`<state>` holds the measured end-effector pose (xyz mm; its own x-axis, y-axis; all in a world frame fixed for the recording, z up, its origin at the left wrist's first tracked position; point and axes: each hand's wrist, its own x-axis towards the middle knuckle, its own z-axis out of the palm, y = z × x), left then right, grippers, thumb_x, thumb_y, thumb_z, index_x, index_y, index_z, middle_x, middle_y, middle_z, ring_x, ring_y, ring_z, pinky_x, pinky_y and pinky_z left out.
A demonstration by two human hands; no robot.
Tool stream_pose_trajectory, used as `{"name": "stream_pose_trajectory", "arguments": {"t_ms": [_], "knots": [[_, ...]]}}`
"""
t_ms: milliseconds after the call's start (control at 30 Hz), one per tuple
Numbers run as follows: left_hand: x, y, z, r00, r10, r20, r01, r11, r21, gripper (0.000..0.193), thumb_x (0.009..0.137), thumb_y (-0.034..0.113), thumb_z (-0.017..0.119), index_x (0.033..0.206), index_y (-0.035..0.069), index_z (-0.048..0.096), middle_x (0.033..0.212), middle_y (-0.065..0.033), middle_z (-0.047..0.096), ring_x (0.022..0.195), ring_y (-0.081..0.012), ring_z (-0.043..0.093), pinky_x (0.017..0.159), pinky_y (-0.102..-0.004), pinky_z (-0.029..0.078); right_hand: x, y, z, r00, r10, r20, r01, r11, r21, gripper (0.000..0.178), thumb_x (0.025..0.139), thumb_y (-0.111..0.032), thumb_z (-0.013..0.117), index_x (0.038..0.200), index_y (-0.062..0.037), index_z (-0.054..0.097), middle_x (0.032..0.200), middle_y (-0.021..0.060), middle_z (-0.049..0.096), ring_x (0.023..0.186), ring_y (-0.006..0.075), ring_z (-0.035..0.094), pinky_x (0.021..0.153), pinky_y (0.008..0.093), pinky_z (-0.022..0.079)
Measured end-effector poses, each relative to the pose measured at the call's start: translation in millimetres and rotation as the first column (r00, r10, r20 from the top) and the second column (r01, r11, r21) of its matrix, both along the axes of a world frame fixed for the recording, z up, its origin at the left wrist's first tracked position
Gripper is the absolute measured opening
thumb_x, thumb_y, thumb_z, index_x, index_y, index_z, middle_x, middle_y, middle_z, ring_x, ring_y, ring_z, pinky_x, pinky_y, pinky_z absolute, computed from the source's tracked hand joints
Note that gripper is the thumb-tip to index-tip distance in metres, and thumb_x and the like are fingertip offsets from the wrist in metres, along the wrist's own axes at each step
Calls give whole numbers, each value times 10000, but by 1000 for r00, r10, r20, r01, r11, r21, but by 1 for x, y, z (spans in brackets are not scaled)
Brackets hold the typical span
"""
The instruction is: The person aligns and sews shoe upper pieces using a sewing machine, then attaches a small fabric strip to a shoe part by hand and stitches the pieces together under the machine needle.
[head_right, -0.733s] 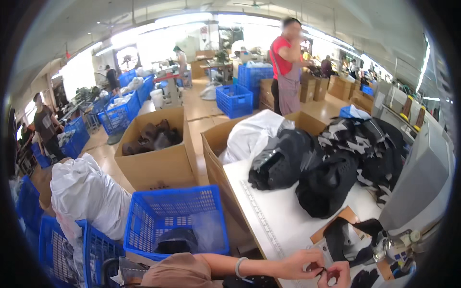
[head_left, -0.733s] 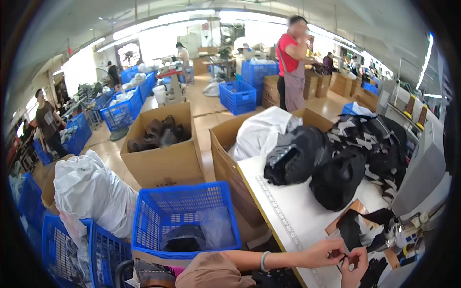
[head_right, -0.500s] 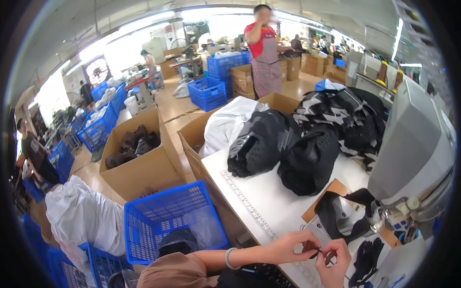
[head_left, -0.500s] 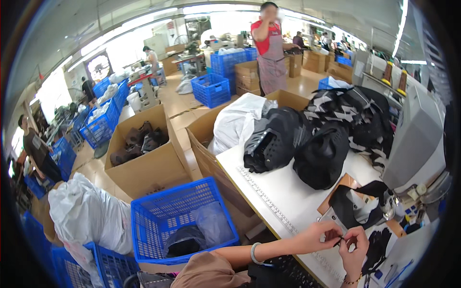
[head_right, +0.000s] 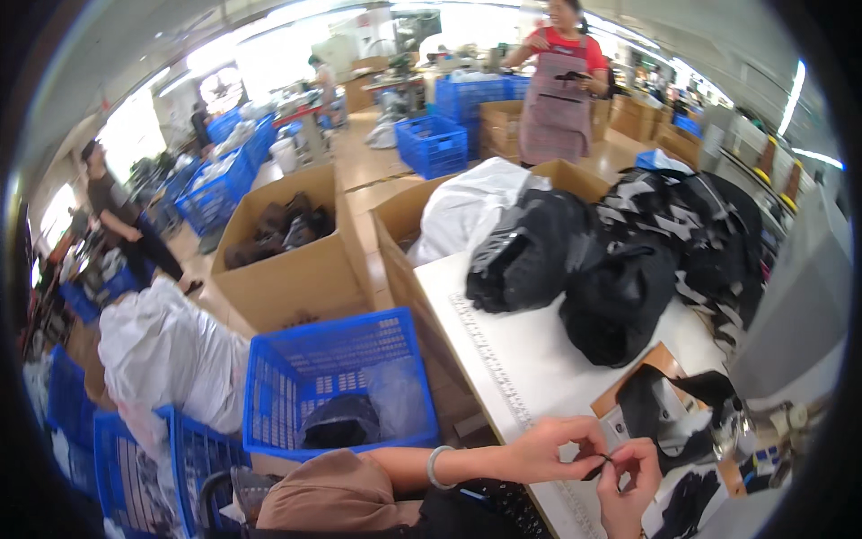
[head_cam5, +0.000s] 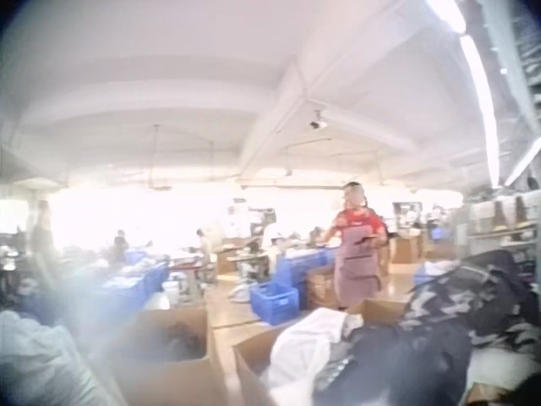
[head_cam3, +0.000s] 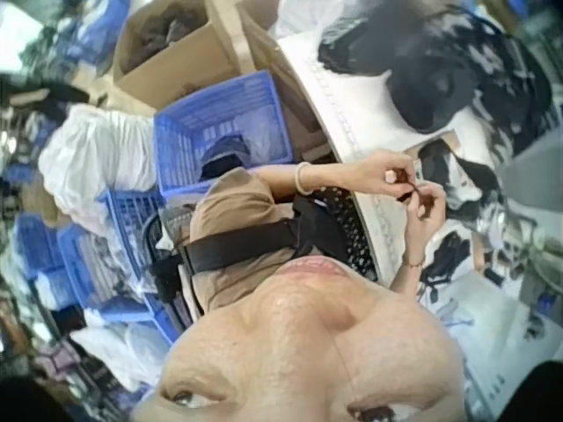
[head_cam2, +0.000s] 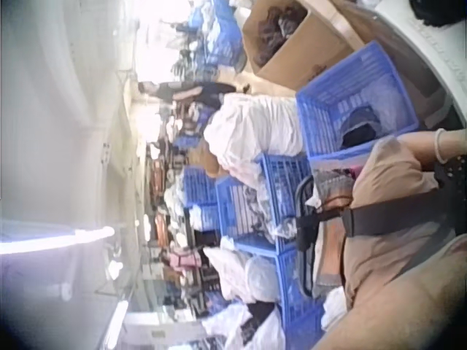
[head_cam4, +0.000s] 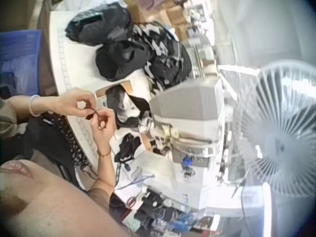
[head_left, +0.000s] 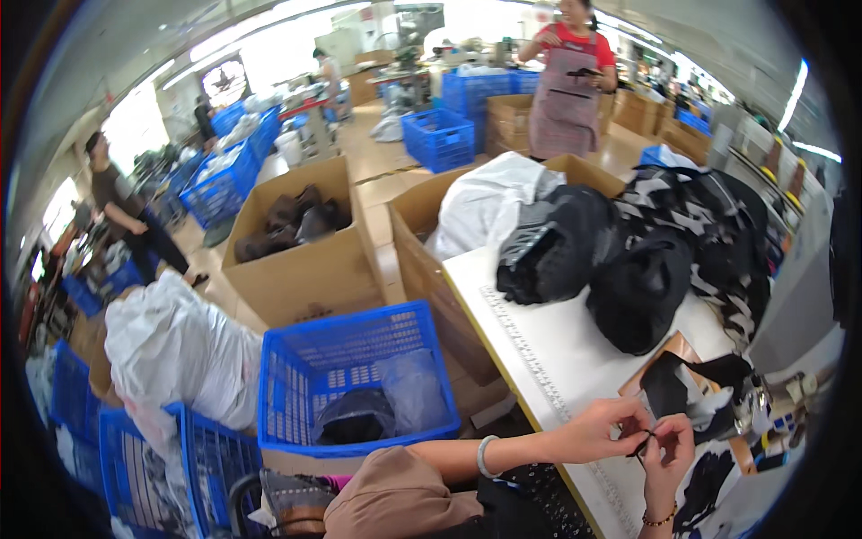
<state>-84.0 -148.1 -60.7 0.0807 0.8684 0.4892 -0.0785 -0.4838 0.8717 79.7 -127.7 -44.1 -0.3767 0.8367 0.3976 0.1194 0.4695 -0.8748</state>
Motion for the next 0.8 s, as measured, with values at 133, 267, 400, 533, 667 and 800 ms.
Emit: {"name": "stream_pose_trajectory", "arguments": {"t_ms": [133, 267, 400, 533, 667, 800], "knots": [[-8, 0, 2, 1000, 7, 22, -7, 1000, 8, 101, 738, 24, 588, 823, 12, 536, 722, -47, 544, 645, -118, 543, 603, -242, 435, -8, 10, 2, 998, 63, -27, -64, 997, -43, 177, 712, 84, 476, 818, -48, 424, 797, 13, 420, 708, 64, 427, 640, 175, 368], [-14, 3, 1, 996, -46, 78, 49, 998, -48, 95, 741, 24, 588, 818, 11, 534, 718, -44, 540, 638, -111, 535, 592, -239, 432, -17, 11, 10, 992, 101, -75, -111, 982, -153, 174, 708, 80, 479, 814, -47, 422, 786, 14, 419, 714, 69, 423, 653, 175, 360], [-17, 1, 3, 997, -26, 67, 29, 998, -46, 88, 745, 23, 588, 808, 1, 531, 717, -45, 539, 634, -109, 531, 589, -235, 430, -21, 16, -2, 995, 73, -66, -73, 997, 3, 167, 702, 69, 485, 806, -45, 422, 802, 18, 413, 721, 73, 417, 648, 174, 353], [-16, 2, 2, 997, -32, 72, 35, 998, -45, 86, 745, 23, 589, 803, 0, 530, 718, -46, 540, 634, -108, 530, 590, -233, 430, -18, 17, -3, 994, 88, -70, -87, 996, 5, 182, 696, 87, 482, 809, -41, 422, 814, 25, 417, 730, 79, 423, 663, 178, 357], [-14, 4, 0, 994, -78, 81, 83, 995, -62, 88, 746, 23, 591, 806, 2, 531, 726, -37, 540, 636, -97, 527, 594, -228, 428, -13, 15, -6, 998, 20, -55, -20, 1000, 4, 170, 707, 80, 486, 810, -41, 426, 811, 26, 430, 694, 68, 435, 607, 170, 382], [-10, 8, -2, 984, -149, 99, 160, 980, -117, 92, 758, 27, 590, 826, 2, 532, 724, -22, 535, 639, -83, 520, 600, -222, 426, -7, 13, -5, 998, 8, -61, -15, 993, -118, 147, 728, 62, 494, 809, -45, 433, 797, 19, 449, 609, 43, 444, 480, 154, 386]]}}
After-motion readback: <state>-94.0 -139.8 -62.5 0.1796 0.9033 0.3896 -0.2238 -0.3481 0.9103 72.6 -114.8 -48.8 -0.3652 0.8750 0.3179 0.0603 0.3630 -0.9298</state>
